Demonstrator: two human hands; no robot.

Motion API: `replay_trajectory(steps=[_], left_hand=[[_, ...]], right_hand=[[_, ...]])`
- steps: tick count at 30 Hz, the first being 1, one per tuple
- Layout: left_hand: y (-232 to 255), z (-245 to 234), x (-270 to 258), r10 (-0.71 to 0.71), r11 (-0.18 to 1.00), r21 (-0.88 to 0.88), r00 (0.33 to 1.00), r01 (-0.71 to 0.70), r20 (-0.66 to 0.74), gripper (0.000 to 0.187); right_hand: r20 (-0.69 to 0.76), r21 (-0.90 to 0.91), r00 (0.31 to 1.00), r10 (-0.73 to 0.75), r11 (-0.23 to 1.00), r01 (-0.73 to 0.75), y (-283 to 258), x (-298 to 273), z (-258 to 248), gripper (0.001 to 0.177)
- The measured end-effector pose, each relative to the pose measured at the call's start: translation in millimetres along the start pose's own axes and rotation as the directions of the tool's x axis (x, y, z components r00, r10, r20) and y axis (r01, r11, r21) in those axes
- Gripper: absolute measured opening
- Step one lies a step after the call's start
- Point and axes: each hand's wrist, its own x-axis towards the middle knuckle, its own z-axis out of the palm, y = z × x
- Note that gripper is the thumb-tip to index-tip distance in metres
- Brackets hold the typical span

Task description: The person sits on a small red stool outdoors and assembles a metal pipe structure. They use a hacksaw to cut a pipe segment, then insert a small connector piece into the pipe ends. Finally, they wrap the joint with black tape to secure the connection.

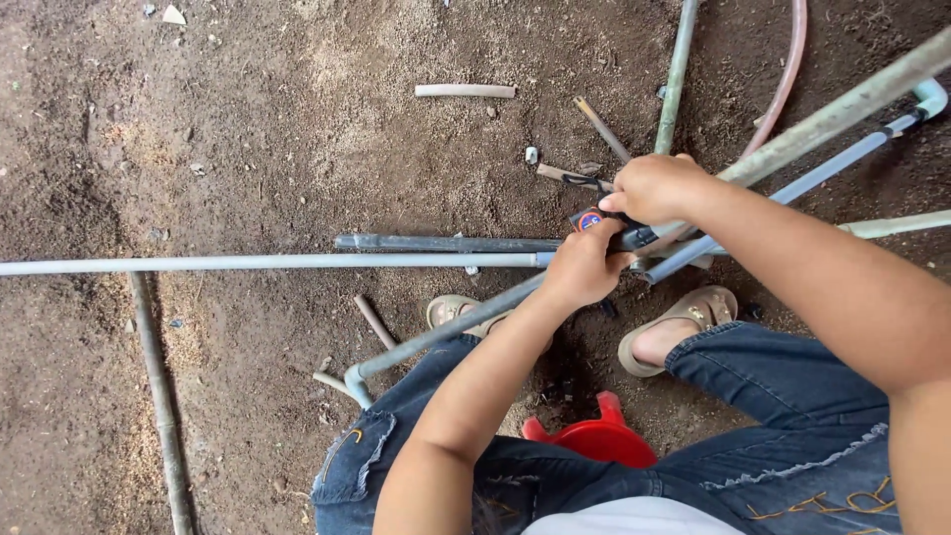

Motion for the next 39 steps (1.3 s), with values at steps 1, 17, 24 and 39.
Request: replay_trajectory(steps=[1,17,24,39], left_hand=[[6,-2,-1,0.0,1.0,0.0,1.0,0.0,0.001,0.049],[-10,-43,12,0.096,0.805,-0.583,0.994,-0.106,-0.048,0.045],[-25,-47,17,0.041,0.906,-0.421,0.999,-0.047,-0.024,0.046],[-8,-40,8,-0.052,0.998,0.021,0.997,0.052,0.048,0.048]], right_hand=[[0.0,0.001,1.0,0.0,1.0,0.0,-6,-10,-3,0.044],[-0.695,0.619,0.712,0.098,0.586,0.523,-8,-77,102,0.026],[-0.703,0.514,0.711,-0.003,0.688,0.512,-20,-133,101,0.033],[-0.269,0.029,0.961,-0.072,0.996,0.083,-40,-60,-35,0.051]])
